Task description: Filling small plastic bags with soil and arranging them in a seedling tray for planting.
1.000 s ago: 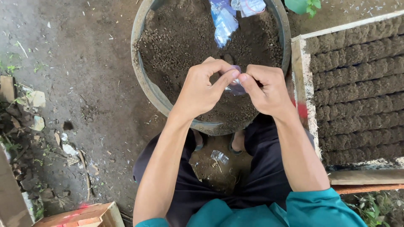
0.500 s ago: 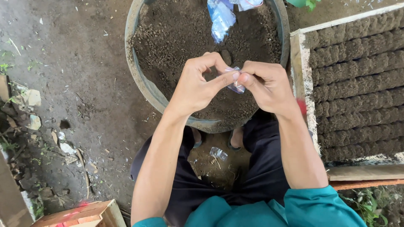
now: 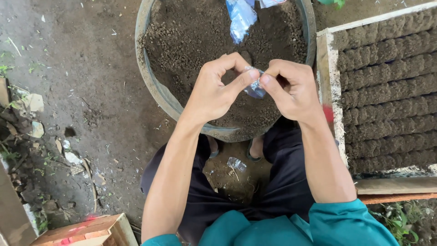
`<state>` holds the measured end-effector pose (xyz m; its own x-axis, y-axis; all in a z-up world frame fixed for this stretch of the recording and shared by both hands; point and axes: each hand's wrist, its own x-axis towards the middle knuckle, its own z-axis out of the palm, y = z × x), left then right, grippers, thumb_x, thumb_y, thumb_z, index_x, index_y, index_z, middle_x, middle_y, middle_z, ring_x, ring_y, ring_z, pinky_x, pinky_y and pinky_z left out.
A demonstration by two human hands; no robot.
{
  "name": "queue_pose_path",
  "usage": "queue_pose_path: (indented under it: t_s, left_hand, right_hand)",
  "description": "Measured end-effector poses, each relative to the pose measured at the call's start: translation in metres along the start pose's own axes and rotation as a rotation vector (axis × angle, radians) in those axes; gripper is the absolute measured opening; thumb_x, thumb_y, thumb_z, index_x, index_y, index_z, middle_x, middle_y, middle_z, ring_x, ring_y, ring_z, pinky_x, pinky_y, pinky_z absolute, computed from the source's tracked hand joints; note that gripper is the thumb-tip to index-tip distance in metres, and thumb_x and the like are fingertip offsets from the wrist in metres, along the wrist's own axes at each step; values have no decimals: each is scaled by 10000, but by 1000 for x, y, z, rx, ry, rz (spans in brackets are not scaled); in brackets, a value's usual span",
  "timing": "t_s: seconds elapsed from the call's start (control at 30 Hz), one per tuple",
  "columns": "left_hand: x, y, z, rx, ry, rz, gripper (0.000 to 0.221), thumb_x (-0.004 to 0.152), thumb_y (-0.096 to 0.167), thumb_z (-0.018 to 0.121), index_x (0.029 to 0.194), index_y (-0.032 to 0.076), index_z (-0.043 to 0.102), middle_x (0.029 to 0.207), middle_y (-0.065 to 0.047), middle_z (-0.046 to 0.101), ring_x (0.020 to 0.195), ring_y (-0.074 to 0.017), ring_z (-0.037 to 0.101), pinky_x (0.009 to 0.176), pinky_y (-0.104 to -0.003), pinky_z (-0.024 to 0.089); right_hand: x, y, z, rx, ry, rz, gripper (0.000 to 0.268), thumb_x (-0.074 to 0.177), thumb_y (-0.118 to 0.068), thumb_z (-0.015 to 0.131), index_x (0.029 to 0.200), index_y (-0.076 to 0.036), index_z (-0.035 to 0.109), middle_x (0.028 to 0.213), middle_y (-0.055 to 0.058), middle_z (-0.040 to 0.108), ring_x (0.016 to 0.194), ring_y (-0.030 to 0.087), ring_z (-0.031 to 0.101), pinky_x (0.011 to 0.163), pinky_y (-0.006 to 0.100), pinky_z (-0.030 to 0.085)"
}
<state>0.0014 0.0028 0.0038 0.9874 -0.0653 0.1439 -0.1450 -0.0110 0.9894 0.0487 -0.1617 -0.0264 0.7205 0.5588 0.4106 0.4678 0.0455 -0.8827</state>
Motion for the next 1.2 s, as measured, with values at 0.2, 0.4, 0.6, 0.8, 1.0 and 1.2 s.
queue_pose_path:
  t_s: [0.2,0.4,0.6,0.8,1.0,1.2]
  left_hand:
    - [-2,10,3,61,10,32,169,882,134,484,783,133,622,612,40,499,693,-60,434,752,-209,346]
    - [-4,8,-5,120,66,71,30,792,114,624,795,141,637,650,14,571,736,-90,496,754,-239,390]
    - [-5,-1,-5,145,89,35,75,743,165,676,787,143,619,665,21,578,730,-116,508,734,-271,349]
    - [-4,6,-8,337,51,-39,118,755,267,646,753,159,597,747,90,584,730,-84,457,759,-256,342]
    - [-3,1,-8,461,43,-67,111,779,331,607,766,222,610,792,163,587,777,-70,473,829,-336,208]
    - [-4,-1,-7,537,32,-47,79,799,303,593,787,234,629,809,166,605,815,-73,440,770,-318,166]
  right_hand:
    - [-3,1,7,-50,91,-23,451,902,-31,492,478,-78,346,425,-4,279,387,102,214,371,211,189]
    - [2,-5,6,-62,75,-84,199,851,-113,561,682,-8,562,550,86,444,425,105,324,394,238,267]
    - [-2,0,1,-56,170,-321,315,760,-214,468,926,49,517,748,152,550,432,80,359,400,208,246]
    - [-2,-26,9,-421,78,-218,334,860,-255,426,908,60,528,840,159,566,470,140,393,447,244,310]
    - [-4,-25,9,-543,4,-106,343,842,-245,478,1071,11,479,914,118,588,499,141,415,514,258,366]
    - [-2,-30,9,-336,-55,32,439,864,-334,433,1151,-3,402,837,95,533,469,89,353,470,202,275]
